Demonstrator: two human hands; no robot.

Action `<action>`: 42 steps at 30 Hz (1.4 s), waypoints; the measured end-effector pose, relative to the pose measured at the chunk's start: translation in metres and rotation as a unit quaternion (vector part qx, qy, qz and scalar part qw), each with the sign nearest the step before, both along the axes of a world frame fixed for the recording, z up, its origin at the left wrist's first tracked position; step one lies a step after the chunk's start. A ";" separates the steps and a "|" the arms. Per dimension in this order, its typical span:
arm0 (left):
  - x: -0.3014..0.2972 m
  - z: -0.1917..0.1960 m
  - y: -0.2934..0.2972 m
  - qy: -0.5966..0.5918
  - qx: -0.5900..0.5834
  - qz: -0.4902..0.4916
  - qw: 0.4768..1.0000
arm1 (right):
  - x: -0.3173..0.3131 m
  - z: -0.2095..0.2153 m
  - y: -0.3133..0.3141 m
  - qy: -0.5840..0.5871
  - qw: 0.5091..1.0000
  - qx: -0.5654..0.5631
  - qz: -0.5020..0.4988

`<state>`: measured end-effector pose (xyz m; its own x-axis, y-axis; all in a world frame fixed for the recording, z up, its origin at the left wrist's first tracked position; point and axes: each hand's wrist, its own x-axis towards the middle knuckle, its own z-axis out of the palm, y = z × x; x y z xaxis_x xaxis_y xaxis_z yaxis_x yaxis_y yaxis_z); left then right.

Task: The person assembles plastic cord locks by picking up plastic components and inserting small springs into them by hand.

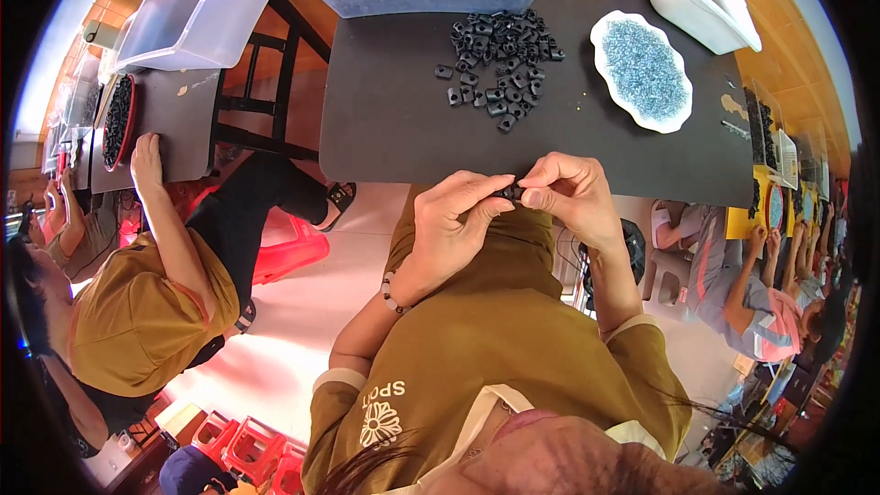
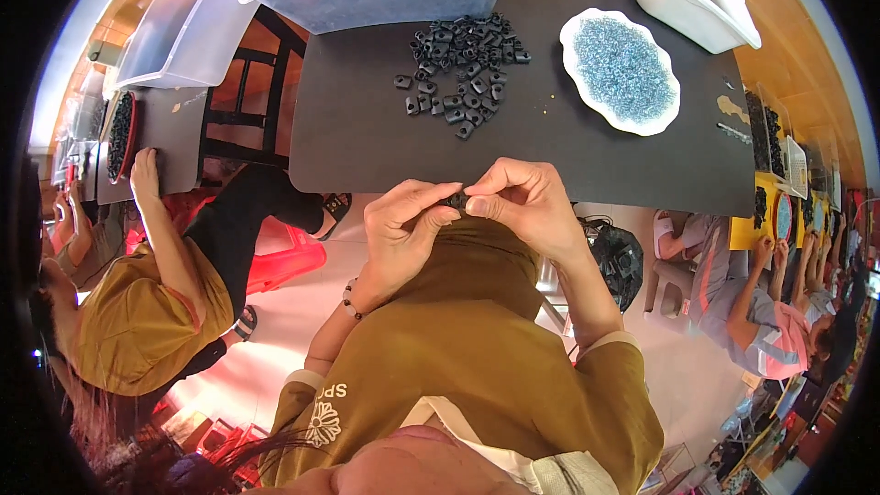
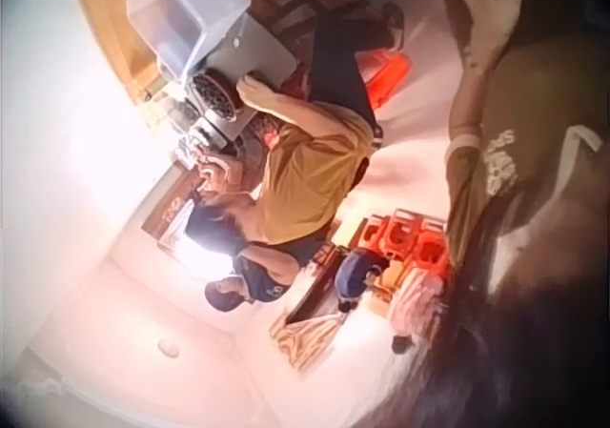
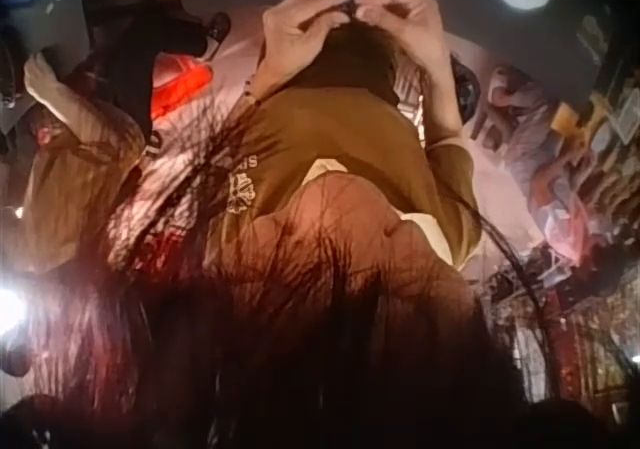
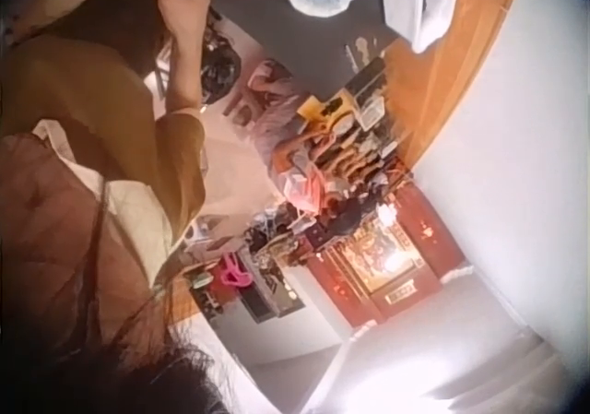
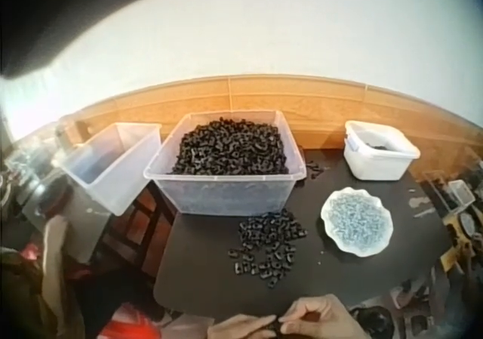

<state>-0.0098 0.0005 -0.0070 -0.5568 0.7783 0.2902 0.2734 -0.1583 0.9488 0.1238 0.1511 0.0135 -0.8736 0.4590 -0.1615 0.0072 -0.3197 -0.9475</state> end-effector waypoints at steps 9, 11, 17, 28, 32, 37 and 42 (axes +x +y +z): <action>0.004 0.005 -0.004 0.124 -0.004 0.024 0.992 | 0.002 -0.004 0.003 -0.043 0.998 0.023 0.027; 0.004 0.005 -0.005 0.140 0.000 0.028 0.990 | 0.002 -0.003 0.002 -0.050 0.998 0.028 0.028; 0.004 0.008 -0.006 0.230 0.024 0.044 0.972 | -0.001 0.007 -0.005 -0.048 0.998 0.028 0.017; 0.002 0.014 -0.006 0.312 -0.001 0.058 0.948 | -0.011 0.022 -0.012 -0.057 0.995 0.076 -0.009; 0.001 0.013 -0.002 0.323 0.003 0.068 0.944 | -0.013 0.017 -0.009 -0.059 0.991 0.121 0.002; -0.002 0.011 0.001 0.331 -0.012 0.079 0.940 | -0.018 0.017 -0.012 -0.050 0.986 0.156 -0.017; -0.007 0.019 0.004 0.207 0.004 0.096 0.974 | -0.021 0.025 -0.010 -0.024 0.994 0.100 -0.021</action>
<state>-0.0172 0.0042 0.0124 -0.5253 0.6688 0.5261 0.6572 -0.0739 0.7501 0.1031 0.1412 0.0387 -0.8463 0.5226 -0.1035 0.0440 -0.1251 -0.9912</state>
